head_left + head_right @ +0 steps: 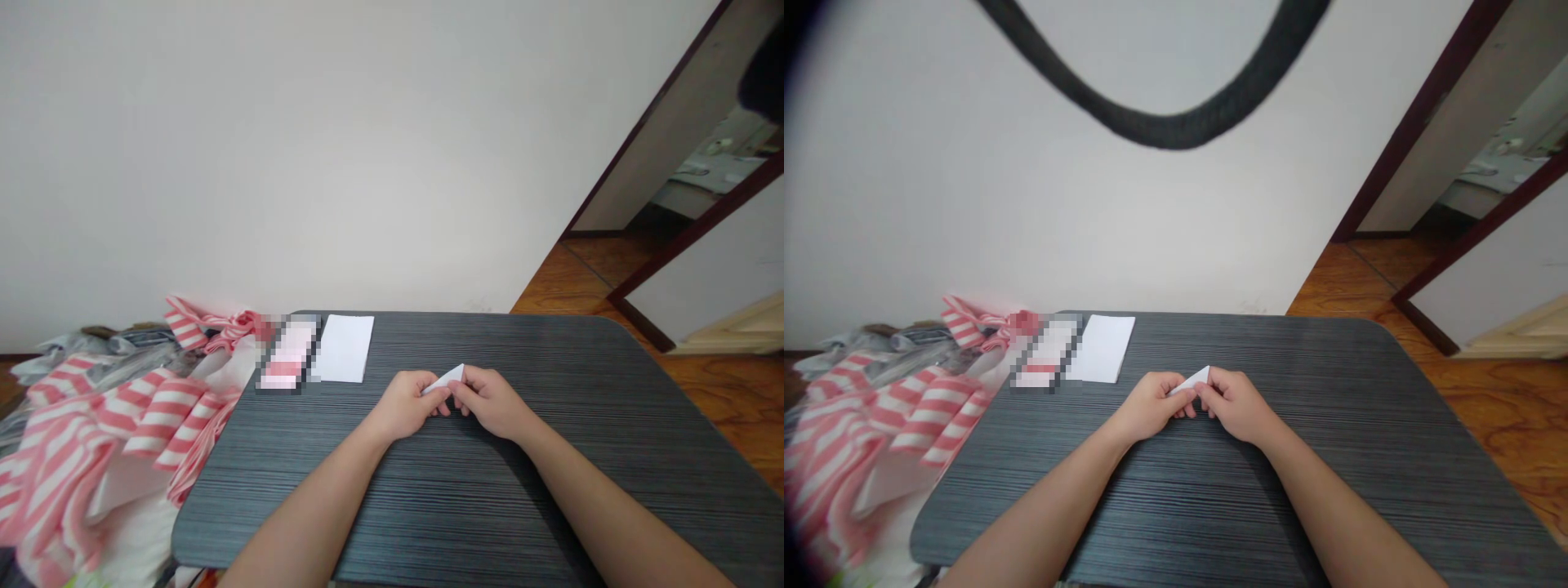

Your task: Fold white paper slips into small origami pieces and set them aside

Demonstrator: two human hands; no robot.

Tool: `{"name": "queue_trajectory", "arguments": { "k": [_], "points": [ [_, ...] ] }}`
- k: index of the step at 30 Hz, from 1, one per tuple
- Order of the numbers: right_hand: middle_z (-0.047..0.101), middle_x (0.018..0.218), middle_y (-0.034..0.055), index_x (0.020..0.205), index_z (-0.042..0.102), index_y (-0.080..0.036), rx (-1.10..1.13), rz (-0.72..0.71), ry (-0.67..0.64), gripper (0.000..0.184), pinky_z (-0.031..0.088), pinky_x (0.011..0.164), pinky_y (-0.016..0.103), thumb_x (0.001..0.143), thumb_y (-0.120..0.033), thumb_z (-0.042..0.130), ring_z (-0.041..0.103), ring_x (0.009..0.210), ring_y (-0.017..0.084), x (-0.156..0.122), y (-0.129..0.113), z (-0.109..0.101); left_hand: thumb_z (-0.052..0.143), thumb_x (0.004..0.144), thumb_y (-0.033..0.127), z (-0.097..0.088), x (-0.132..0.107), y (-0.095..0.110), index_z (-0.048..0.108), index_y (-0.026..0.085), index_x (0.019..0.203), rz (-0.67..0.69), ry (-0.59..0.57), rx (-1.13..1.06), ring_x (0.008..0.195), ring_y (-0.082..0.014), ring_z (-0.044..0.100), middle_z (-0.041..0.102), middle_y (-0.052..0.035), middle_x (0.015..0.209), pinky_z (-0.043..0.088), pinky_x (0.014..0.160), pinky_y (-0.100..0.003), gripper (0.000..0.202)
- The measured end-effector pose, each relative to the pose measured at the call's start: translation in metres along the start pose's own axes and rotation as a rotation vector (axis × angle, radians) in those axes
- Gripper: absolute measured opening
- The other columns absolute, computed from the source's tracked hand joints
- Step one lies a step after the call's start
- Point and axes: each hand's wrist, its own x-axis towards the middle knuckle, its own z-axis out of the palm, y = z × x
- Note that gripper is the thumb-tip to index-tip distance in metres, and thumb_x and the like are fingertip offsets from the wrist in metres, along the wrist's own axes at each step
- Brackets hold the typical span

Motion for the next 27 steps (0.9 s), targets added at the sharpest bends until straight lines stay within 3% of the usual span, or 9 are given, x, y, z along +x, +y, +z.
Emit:
{"name": "queue_trajectory", "arguments": {
  "k": [19, 27],
  "points": [
    [0.055, 0.054, -0.0015, 0.067, 0.05, -0.018, 0.071, 0.064, 0.145, 0.026, 0.041, 0.051, 0.024, 0.085, -0.037, 0.047, 0.051, 0.048, 0.011, 0.0007, 0.0061, -0.0025, 0.045, 0.084, 0.039, 0.0007, 0.0011, -0.0046, 0.062, 0.012, 0.075, -0.015, 0.017, -0.029, 0.057, -0.0102, 0.053, 0.066, -0.0063, 0.069, 0.042, 0.055, -0.021, 0.034],
    [0.058, 0.062, 0.0003, 0.072, 0.055, -0.016, 0.195, 0.069, 0.012, 0.025, 0.04, 0.048, 0.023, 0.084, -0.037, 0.05, 0.051, 0.048, 0.01, 0.0024, 0.0025, 0.0, 0.046, 0.083, 0.041, 0.0005, 0.0012, -0.0028, 0.062, 0.011, 0.073, -0.013, 0.019, -0.055, 0.055, -0.0097, 0.053, 0.064, -0.0054, 0.065, 0.042, 0.053, -0.02, 0.035]
  ]
}}
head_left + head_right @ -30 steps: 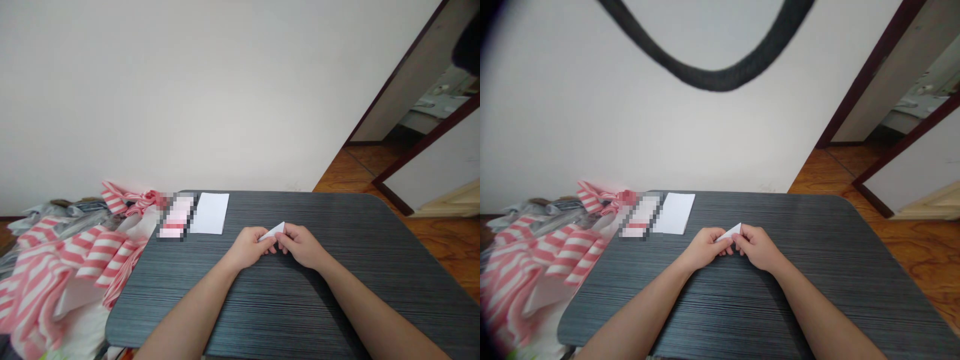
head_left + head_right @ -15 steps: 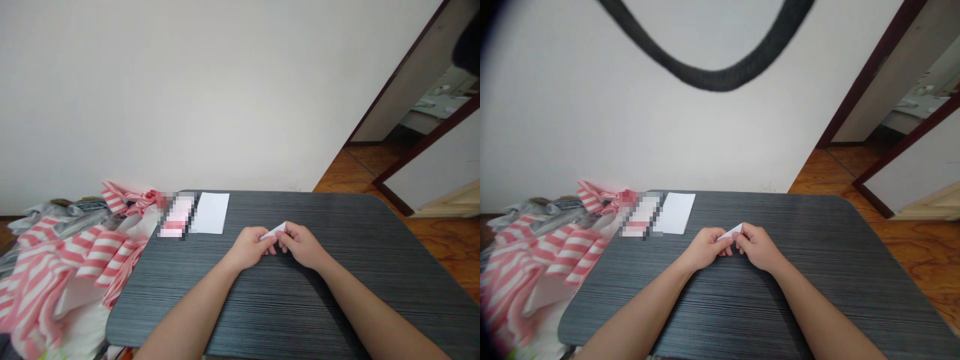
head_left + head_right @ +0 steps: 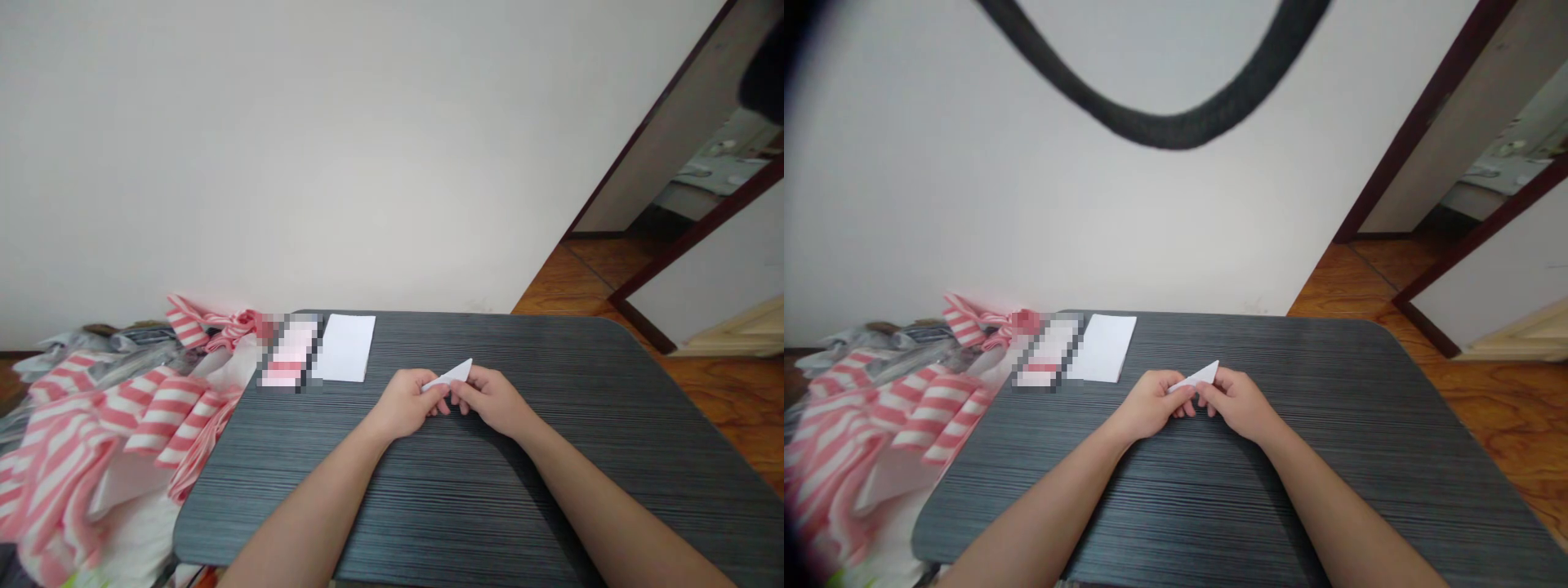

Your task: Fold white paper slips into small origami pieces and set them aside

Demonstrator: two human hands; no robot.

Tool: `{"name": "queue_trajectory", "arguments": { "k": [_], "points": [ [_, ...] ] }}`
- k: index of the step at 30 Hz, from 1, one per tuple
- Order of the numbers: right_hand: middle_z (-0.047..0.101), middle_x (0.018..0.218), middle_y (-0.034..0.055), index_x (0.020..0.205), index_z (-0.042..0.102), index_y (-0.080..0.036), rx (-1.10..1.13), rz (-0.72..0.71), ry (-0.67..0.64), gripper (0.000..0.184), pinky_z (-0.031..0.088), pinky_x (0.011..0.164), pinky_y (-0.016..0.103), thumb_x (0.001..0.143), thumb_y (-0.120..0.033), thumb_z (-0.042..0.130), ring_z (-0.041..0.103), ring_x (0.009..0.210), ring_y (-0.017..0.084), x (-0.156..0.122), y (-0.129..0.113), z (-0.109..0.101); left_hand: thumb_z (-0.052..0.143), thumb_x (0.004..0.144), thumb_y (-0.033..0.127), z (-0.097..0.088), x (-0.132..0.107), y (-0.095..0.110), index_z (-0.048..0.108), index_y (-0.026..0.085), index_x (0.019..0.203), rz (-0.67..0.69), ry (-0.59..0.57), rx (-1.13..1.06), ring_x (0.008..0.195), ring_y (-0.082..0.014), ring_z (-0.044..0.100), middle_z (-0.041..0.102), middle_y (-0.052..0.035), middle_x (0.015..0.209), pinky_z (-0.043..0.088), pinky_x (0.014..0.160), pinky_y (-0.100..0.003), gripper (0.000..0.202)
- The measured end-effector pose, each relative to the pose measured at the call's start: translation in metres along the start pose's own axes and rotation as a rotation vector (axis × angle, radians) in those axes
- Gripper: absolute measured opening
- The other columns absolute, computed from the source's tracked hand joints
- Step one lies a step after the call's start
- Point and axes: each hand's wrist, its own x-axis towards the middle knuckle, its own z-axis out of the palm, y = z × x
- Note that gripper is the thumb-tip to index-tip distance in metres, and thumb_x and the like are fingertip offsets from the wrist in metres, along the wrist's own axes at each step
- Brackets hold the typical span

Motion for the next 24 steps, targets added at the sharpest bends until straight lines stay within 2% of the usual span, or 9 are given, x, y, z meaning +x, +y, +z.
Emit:
{"name": "queue_trajectory", "arguments": {
  "k": [3, 8, 17, 24],
  "points": [
    [0.059, 0.06, 0.0008, 0.069, 0.055, -0.016, -0.032, -0.005, -0.009, 0.027, 0.041, 0.049, 0.023, 0.084, -0.037, 0.049, 0.052, 0.048, 0.01, -0.001, -0.003, 0.0, 0.047, 0.083, 0.04, 0.001, 0.001, 0.001, 0.062, 0.011, 0.074, -0.002, 0.001, -0.02, 0.054, -0.0092, 0.053, 0.064, -0.0052, 0.066, 0.042, 0.053, -0.02, 0.034],
    [0.059, 0.058, 0.0008, 0.069, 0.055, -0.016, -0.036, -0.008, 0.075, 0.028, 0.042, 0.051, 0.024, 0.085, -0.038, 0.048, 0.053, 0.049, 0.011, -0.002, 0.0, -0.003, 0.049, 0.081, 0.041, -0.001, 0.001, 0.001, 0.061, 0.012, 0.078, 0.004, 0.04, -0.066, 0.053, -0.0083, 0.053, 0.065, -0.0059, 0.072, 0.042, 0.051, -0.02, 0.031],
    [0.059, 0.058, 0.0008, 0.069, 0.054, -0.016, -0.009, 0.016, 0.09, 0.029, 0.042, 0.051, 0.024, 0.085, -0.04, 0.049, 0.053, 0.048, 0.011, 0.0, 0.005, -0.002, 0.049, 0.081, 0.043, -0.002, 0.002, -0.002, 0.061, 0.011, 0.073, -0.026, 0.065, -0.07, 0.051, -0.0088, 0.053, 0.064, -0.0051, 0.065, 0.043, 0.051, -0.021, 0.035],
    [0.06, 0.06, 0.0015, 0.07, 0.056, -0.016, 0.013, 0.009, 0.152, 0.032, 0.041, 0.05, 0.024, 0.084, -0.044, 0.049, 0.052, 0.048, 0.011, 0.001, 0.006, -0.005, 0.046, 0.083, 0.042, -0.003, 0.006, -0.007, 0.061, 0.011, 0.084, -0.013, 0.096, -0.193, 0.052, -0.0087, 0.054, 0.067, -0.0075, 0.077, 0.044, 0.051, -0.022, 0.034]
  ]
}}
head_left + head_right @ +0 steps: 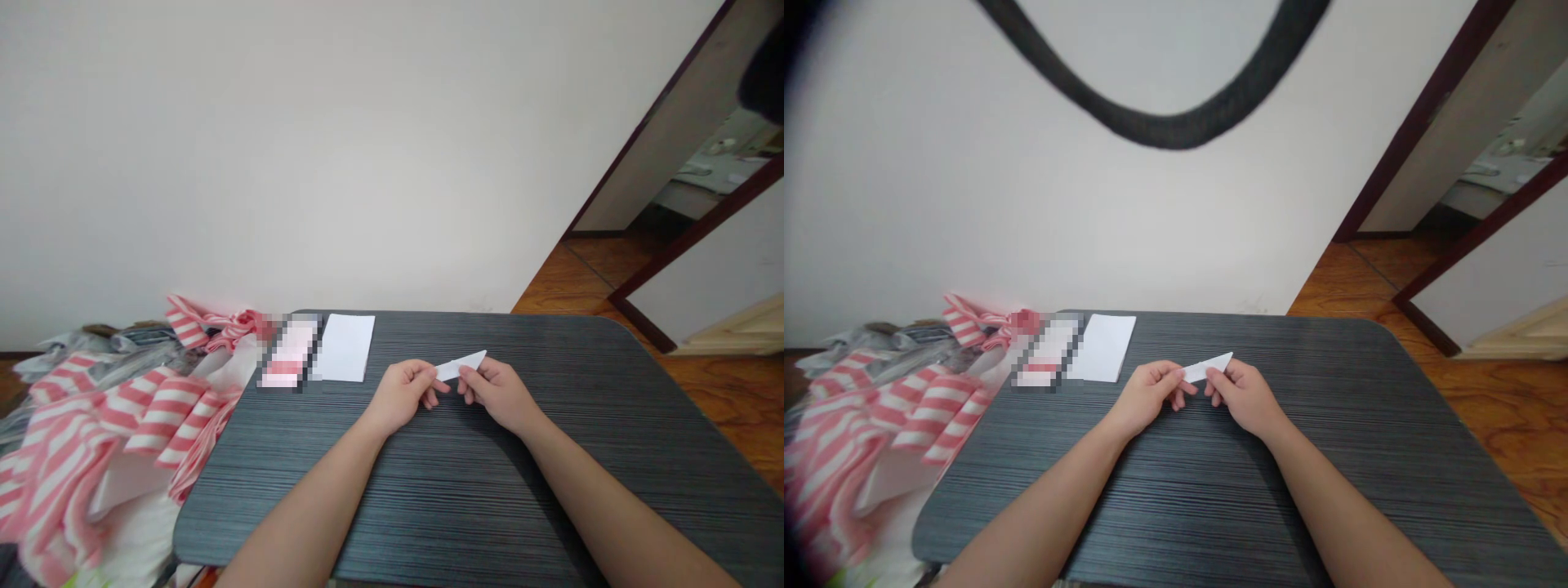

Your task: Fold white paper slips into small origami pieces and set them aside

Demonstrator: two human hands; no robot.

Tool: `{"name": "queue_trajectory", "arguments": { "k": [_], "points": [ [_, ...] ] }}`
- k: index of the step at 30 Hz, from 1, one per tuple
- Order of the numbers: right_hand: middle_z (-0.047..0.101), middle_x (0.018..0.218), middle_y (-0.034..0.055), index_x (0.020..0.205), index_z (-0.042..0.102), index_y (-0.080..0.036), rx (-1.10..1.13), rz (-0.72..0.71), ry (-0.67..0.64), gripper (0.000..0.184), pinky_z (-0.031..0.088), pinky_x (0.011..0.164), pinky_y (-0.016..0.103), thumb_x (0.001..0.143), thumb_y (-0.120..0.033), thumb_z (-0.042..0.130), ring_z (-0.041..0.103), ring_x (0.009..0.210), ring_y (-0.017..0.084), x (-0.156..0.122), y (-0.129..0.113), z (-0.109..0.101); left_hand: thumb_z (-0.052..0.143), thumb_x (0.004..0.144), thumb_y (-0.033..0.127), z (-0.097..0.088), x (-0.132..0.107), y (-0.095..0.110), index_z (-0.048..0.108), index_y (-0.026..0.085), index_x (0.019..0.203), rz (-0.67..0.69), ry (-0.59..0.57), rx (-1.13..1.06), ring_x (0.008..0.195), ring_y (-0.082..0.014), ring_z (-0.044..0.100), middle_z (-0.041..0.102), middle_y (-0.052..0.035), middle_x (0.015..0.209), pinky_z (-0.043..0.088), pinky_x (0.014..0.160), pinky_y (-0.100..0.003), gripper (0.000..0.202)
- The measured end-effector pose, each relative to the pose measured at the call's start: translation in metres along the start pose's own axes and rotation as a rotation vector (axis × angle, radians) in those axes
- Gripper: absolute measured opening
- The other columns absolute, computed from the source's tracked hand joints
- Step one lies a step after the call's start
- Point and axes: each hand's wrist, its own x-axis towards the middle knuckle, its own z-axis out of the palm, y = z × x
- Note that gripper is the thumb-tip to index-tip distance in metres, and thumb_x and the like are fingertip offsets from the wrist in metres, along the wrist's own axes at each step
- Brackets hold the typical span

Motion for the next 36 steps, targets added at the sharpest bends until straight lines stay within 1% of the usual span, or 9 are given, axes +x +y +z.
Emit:
{"name": "queue_trajectory", "arguments": {
  "k": [6, 10, 13, 17, 20, 24, 28, 33, 36],
  "points": [
    [0.06, 0.059, 0.0017, 0.071, 0.057, -0.016, 0.005, 0.012, 0.004, 0.034, 0.041, 0.049, 0.025, 0.083, -0.047, 0.049, 0.051, 0.047, 0.011, 0.0012, 0.0033, 0.0001, 0.045, 0.084, 0.041, -0.0019, 0.0002, -0.0023, 0.064, 0.01, 0.081, -0.009, 0.019, 0.012, 0.051, -0.0099, 0.054, 0.063, -0.0051, 0.062, 0.044, 0.052, -0.022, 0.037],
    [0.055, 0.05, -0.0005, 0.071, 0.058, -0.016, 0.028, 0.02, 0.071, 0.037, 0.037, 0.046, 0.024, 0.086, -0.047, 0.045, 0.047, 0.044, 0.011, 0.0017, 0.0043, -0.0018, 0.045, 0.084, 0.04, -0.002, -0.0007, -0.0016, 0.064, 0.01, 0.08, -0.01, 0.006, 0.01, 0.052, -0.0096, 0.054, 0.065, -0.0061, 0.067, 0.044, 0.051, -0.022, 0.036],
    [0.055, 0.051, -0.0003, 0.07, 0.058, -0.016, 0.039, 0.008, 0.093, 0.035, 0.035, 0.046, 0.023, 0.086, -0.045, 0.046, 0.047, 0.045, 0.01, 0.0008, 0.0023, -0.0033, 0.045, 0.084, 0.04, -0.0018, -0.0013, -0.0003, 0.064, 0.01, 0.08, 0.007, -0.009, 0.038, 0.054, -0.0099, 0.056, 0.065, -0.0066, 0.069, 0.044, 0.053, -0.022, 0.035],
    [0.057, 0.053, 0.0, 0.071, 0.058, -0.016, 0.055, 0.003, 0.051, 0.034, 0.036, 0.047, 0.023, 0.087, -0.044, 0.046, 0.048, 0.046, 0.011, 0.0003, 0.0003, -0.0018, 0.044, 0.085, 0.041, -0.0005, -0.0013, 0.0004, 0.062, 0.011, 0.088, 0.04, -0.009, 0.018, 0.056, -0.0109, 0.057, 0.063, -0.0049, 0.064, 0.045, 0.056, -0.022, 0.035],
    [0.057, 0.052, -0.0003, 0.071, 0.058, -0.016, 0.035, 0.015, 0.037, 0.033, 0.036, 0.047, 0.023, 0.086, -0.044, 0.047, 0.048, 0.045, 0.01, 0.001, 0.0012, 0.0009, 0.046, 0.084, 0.04, 0.001, -0.0007, -0.0008, 0.057, 0.013, 0.096, 0.052, 0.01, -0.014, 0.052, -0.0105, 0.056, 0.06, -0.002, 0.06, 0.043, 0.052, -0.021, 0.032],
    [0.058, 0.053, -0.0005, 0.075, 0.059, -0.016, 0.036, 0.025, -0.03, 0.029, 0.035, 0.047, 0.022, 0.086, -0.04, 0.049, 0.048, 0.045, 0.01, 0.0005, 0.0022, 0.0032, 0.047, 0.083, 0.04, 0.0006, 0.0004, -0.0022, 0.051, 0.015, 0.095, 0.09, 0.114, -0.031, 0.047, -0.0094, 0.052, 0.054, 0.0019, 0.056, 0.041, 0.048, -0.02, 0.028],
    [0.059, 0.053, 0.0002, 0.073, 0.062, -0.015, -0.022, 0.033, -0.135, 0.028, 0.037, 0.05, 0.022, 0.085, -0.037, 0.05, 0.049, 0.046, 0.009, -0.0015, 0.0011, 0.0035, 0.046, 0.084, 0.039, -0.0021, 0.0006, -0.0017, 0.052, 0.016, 0.09, 0.144, 0.239, 0.031, 0.052, -0.0093, 0.052, 0.053, 0.0016, 0.06, 0.042, 0.051, -0.02, 0.025],
    [0.059, 0.054, 0.0001, 0.073, 0.062, -0.015, -0.087, -0.002, -0.135, 0.028, 0.04, 0.054, 0.023, 0.086, -0.035, 0.049, 0.052, 0.05, 0.011, -0.0026, 0.0008, 0.0037, 0.048, 0.084, 0.034, -0.0025, -0.0017, -0.0006, 0.058, 0.016, 0.084, 0.215, 0.258, 0.265, 0.063, -0.0103, 0.052, 0.058, -0.0019, 0.074, 0.041, 0.058, -0.021, 0.021],
    [0.059, 0.055, -0.0004, 0.075, 0.063, -0.016, -0.137, -0.036, -0.121, 0.025, 0.04, 0.055, 0.023, 0.086, -0.033, 0.048, 0.052, 0.052, 0.012, -0.0025, 0.0006, 0.0046, 0.047, 0.084, 0.032, -0.0025, -0.0026, -0.0003, 0.06, 0.016, 0.085, 0.26, 0.269, 0.349, 0.073, -0.0125, 0.053, 0.06, -0.0034, 0.082, 0.041, 0.064, -0.022, 0.02]
  ]
}}
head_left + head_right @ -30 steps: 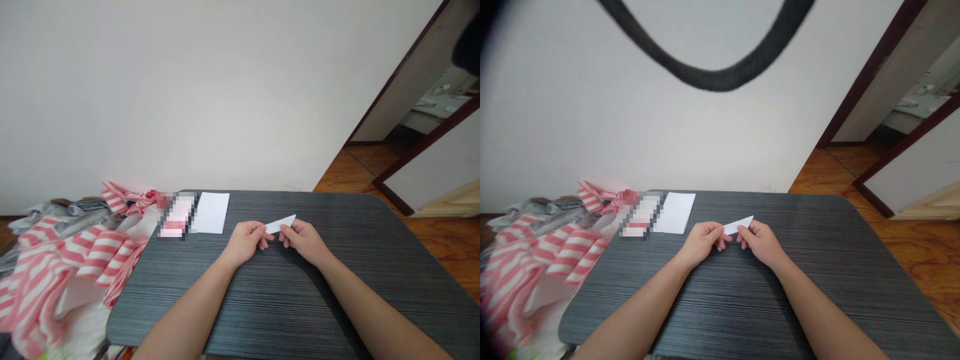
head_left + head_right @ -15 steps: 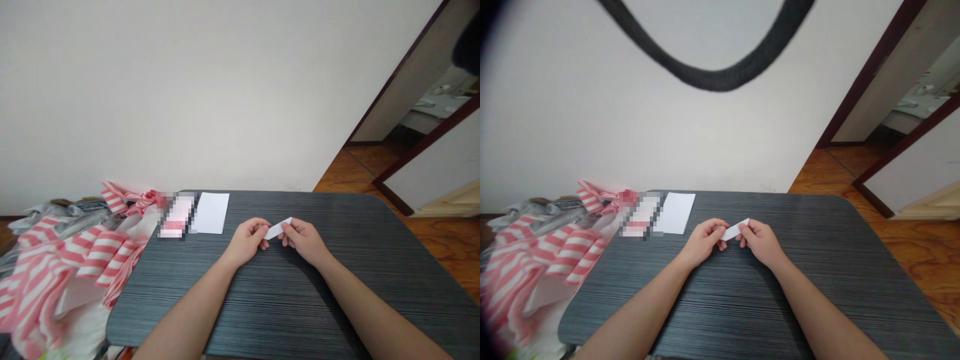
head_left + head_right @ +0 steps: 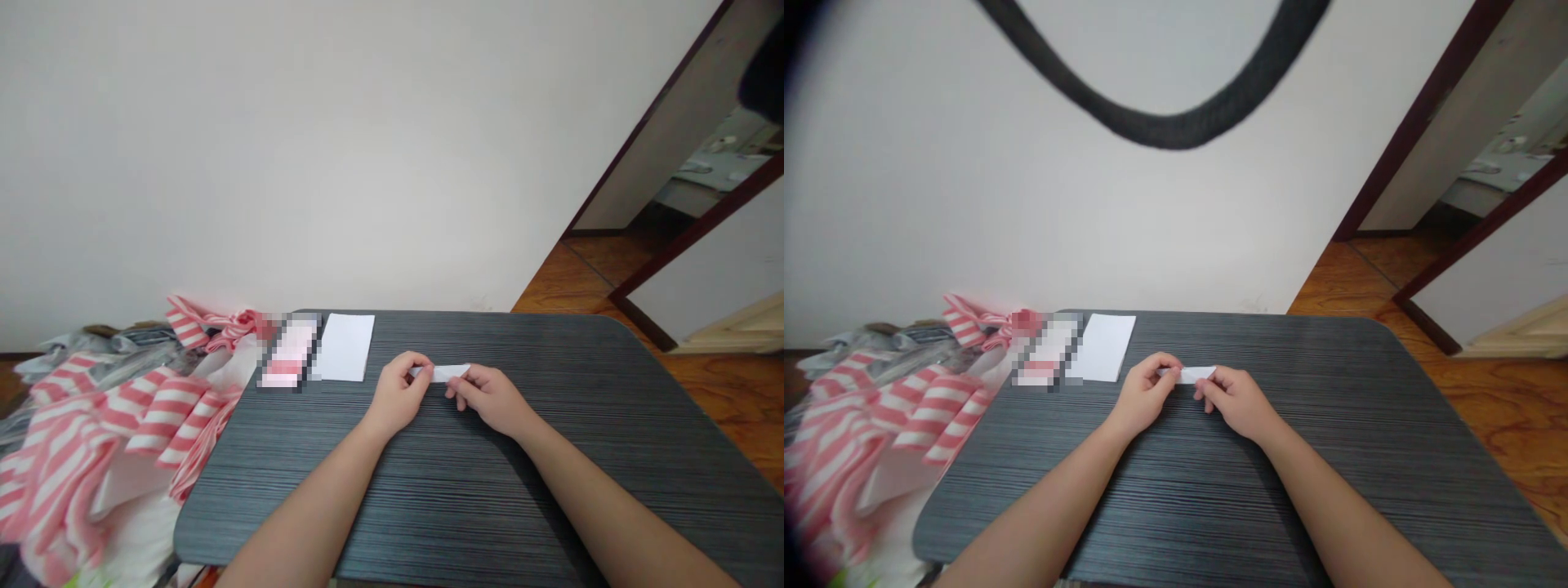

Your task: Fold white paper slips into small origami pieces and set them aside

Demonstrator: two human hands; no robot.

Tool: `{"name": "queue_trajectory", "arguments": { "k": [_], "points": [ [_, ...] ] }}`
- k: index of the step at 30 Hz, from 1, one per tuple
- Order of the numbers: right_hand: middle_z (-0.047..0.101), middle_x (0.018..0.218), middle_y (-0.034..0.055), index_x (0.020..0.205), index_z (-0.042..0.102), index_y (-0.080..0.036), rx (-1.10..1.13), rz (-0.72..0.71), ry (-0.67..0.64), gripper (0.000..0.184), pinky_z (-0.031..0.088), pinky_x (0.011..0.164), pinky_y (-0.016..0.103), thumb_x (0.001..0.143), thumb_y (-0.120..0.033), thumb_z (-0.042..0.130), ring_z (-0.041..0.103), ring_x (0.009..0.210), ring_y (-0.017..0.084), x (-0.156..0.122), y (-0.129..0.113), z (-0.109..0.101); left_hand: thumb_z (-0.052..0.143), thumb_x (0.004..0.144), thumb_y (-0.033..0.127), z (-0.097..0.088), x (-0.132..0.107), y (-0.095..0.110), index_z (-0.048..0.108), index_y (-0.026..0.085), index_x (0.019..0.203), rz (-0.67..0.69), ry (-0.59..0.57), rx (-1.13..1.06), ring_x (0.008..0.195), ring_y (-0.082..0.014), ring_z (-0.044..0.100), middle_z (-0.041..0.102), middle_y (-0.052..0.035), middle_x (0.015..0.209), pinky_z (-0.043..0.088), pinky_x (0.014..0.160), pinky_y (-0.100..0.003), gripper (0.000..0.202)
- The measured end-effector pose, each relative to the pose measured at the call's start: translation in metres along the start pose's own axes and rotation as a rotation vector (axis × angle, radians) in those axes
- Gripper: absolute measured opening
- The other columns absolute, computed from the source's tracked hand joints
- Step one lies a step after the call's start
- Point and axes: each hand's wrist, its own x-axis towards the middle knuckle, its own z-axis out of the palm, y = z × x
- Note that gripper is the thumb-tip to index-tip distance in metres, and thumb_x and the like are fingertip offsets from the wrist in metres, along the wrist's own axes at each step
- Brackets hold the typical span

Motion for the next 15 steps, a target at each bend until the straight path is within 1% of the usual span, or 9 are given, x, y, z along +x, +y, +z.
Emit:
{"name": "queue_trajectory", "arguments": {
  "k": [2, 4, 8, 11, 15],
  "points": [
    [0.059, 0.056, -0.0006, 0.077, 0.063, -0.017, -0.025, -0.014, 0.002, 0.023, 0.04, 0.055, 0.023, 0.087, -0.031, 0.048, 0.053, 0.053, 0.012, 0.0001, -0.0013, 0.0003, 0.045, 0.085, 0.031, -0.0004, 0.0001, -0.0004, 0.061, 0.016, 0.084, 0.014, -0.001, 0.015, 0.076, -0.0132, 0.054, 0.06, -0.0036, 0.083, 0.041, 0.066, -0.023, 0.022],
    [0.059, 0.056, -0.0009, 0.079, 0.063, -0.017, -0.045, -0.024, 0.007, 0.022, 0.039, 0.054, 0.023, 0.087, -0.03, 0.047, 0.052, 0.052, 0.012, -0.0001, -0.0033, 0.0, 0.043, 0.086, 0.031, -0.0009, 0.0004, -0.001, 0.061, 0.015, 0.083, 0.009, -0.016, 0.024, 0.074, -0.013, 0.053, 0.06, -0.0034, 0.08, 0.041, 0.066, -0.023, 0.024],
    [0.059, 0.056, -0.0015, 0.079, 0.062, -0.018, -0.068, -0.048, 0.042, 0.022, 0.038, 0.054, 0.023, 0.087, -0.032, 0.046, 0.051, 0.051, 0.011, -0.0005, -0.0057, -0.0017, 0.045, 0.085, 0.03, -0.0019, 0.0009, -0.0008, 0.061, 0.015, 0.08, 0.022, -0.079, 0.082, 0.072, -0.0132, 0.053, 0.06, -0.0031, 0.077, 0.041, 0.065, -0.024, 0.023],
    [0.058, 0.056, -0.0019, 0.079, 0.061, -0.019, -0.05, -0.056, 0.085, 0.022, 0.039, 0.055, 0.023, 0.088, -0.033, 0.046, 0.052, 0.052, 0.012, -0.0006, -0.0044, -0.0023, 0.045, 0.085, 0.027, -0.0026, 0.0016, 0.0007, 0.061, 0.016, 0.079, 0.073, -0.13, 0.132, 0.077, -0.0141, 0.054, 0.061, -0.0032, 0.08, 0.041, 0.071, -0.026, 0.02],
    [0.058, 0.056, -0.0019, 0.076, 0.06, -0.019, -0.024, -0.054, 0.112, 0.022, 0.04, 0.056, 0.024, 0.087, -0.033, 0.047, 0.053, 0.053, 0.012, -0.0001, -0.0017, -0.0019, 0.044, 0.086, 0.022, -0.0022, 0.0022, 0.0026, 0.061, 0.017, 0.082, 0.142, -0.16, 0.156, 0.086, -0.015, 0.054, 0.062, -0.0037, 0.088, 0.04, 0.081, -0.028, 0.018]
  ]
}}
